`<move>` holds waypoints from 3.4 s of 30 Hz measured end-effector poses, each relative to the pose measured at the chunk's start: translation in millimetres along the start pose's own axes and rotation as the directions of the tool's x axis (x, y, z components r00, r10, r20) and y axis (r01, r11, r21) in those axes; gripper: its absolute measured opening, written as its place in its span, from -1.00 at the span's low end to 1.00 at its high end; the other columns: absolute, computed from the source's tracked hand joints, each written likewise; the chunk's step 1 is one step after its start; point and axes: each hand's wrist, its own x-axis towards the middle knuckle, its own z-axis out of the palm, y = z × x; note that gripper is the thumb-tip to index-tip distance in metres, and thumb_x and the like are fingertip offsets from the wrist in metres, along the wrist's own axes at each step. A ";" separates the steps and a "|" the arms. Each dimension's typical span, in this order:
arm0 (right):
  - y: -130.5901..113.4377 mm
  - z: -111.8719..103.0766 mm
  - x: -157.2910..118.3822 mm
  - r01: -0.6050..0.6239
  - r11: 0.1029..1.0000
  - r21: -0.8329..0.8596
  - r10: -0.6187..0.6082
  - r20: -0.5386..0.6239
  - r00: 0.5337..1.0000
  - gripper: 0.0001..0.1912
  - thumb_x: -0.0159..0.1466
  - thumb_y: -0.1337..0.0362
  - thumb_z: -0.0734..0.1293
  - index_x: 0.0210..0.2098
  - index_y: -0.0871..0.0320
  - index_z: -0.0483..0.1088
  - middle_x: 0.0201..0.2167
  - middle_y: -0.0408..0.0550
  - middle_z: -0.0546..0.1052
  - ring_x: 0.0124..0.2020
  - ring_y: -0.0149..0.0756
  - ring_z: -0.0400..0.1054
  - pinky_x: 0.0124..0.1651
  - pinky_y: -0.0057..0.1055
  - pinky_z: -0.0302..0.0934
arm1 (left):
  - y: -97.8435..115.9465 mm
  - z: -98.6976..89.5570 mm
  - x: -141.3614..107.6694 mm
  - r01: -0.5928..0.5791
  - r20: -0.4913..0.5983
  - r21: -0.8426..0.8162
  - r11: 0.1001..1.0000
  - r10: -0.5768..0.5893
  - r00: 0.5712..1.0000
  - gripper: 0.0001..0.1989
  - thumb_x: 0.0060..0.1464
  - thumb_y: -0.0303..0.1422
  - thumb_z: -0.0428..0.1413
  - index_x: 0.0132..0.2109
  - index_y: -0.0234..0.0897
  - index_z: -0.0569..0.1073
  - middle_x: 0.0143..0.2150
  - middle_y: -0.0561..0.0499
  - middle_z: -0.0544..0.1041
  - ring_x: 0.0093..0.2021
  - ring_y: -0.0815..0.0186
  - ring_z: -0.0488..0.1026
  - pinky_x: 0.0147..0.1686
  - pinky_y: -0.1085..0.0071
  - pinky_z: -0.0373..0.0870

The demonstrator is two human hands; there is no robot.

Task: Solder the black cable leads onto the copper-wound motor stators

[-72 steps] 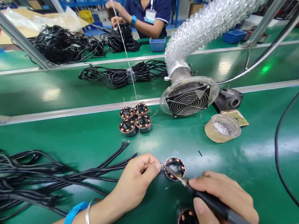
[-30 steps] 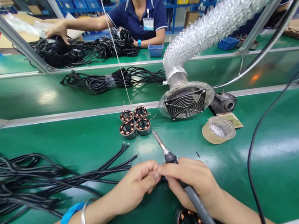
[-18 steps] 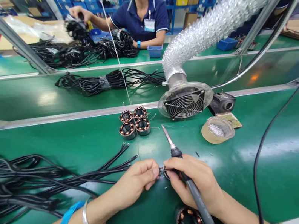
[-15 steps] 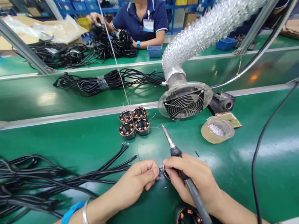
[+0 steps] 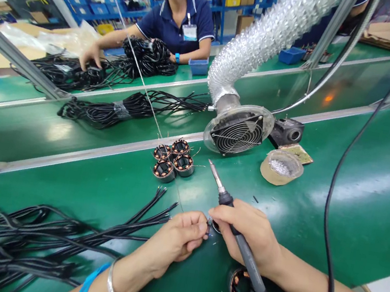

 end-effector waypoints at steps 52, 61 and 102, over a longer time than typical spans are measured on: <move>-10.0 -5.1 -16.1 -0.085 0.971 0.221 0.093 -0.023 0.995 -0.65 0.18 0.50 0.33 -0.07 0.11 0.32 -0.38 -0.14 0.55 -0.51 -0.42 0.38 -0.40 -0.48 0.36 | 1.7 10.3 -0.7 -0.098 -0.149 -0.011 0.995 0.095 0.984 -0.52 -0.08 -0.02 0.27 -0.49 -0.22 0.19 -0.71 0.33 0.02 -0.70 0.58 -0.18 -0.72 0.57 -0.26; -2.3 1.3 -11.3 -0.073 0.996 0.042 0.076 -0.071 0.995 -0.72 0.25 0.52 0.26 -0.09 0.13 0.36 -0.33 -0.09 0.59 -0.44 -0.37 0.45 -0.35 -0.42 0.38 | -2.9 15.6 0.9 -0.133 -0.245 0.072 0.989 0.146 0.958 -0.50 -0.07 0.04 0.25 -0.47 -0.22 0.20 -0.69 0.31 0.01 -0.68 0.55 -0.19 -0.68 0.54 -0.23; -14.4 -43.0 -26.1 -0.425 0.797 0.430 0.503 -0.084 0.860 -0.83 0.22 0.35 0.30 -0.24 0.07 0.51 -0.41 -0.18 0.57 -0.46 -0.40 0.41 -0.41 -0.53 0.26 | -9.3 18.3 -2.2 -0.193 -0.323 0.410 0.891 0.340 0.883 -0.71 0.11 -0.16 0.06 -0.46 -0.20 0.22 -0.61 0.25 0.05 -0.61 0.45 -0.10 -0.58 0.48 -0.09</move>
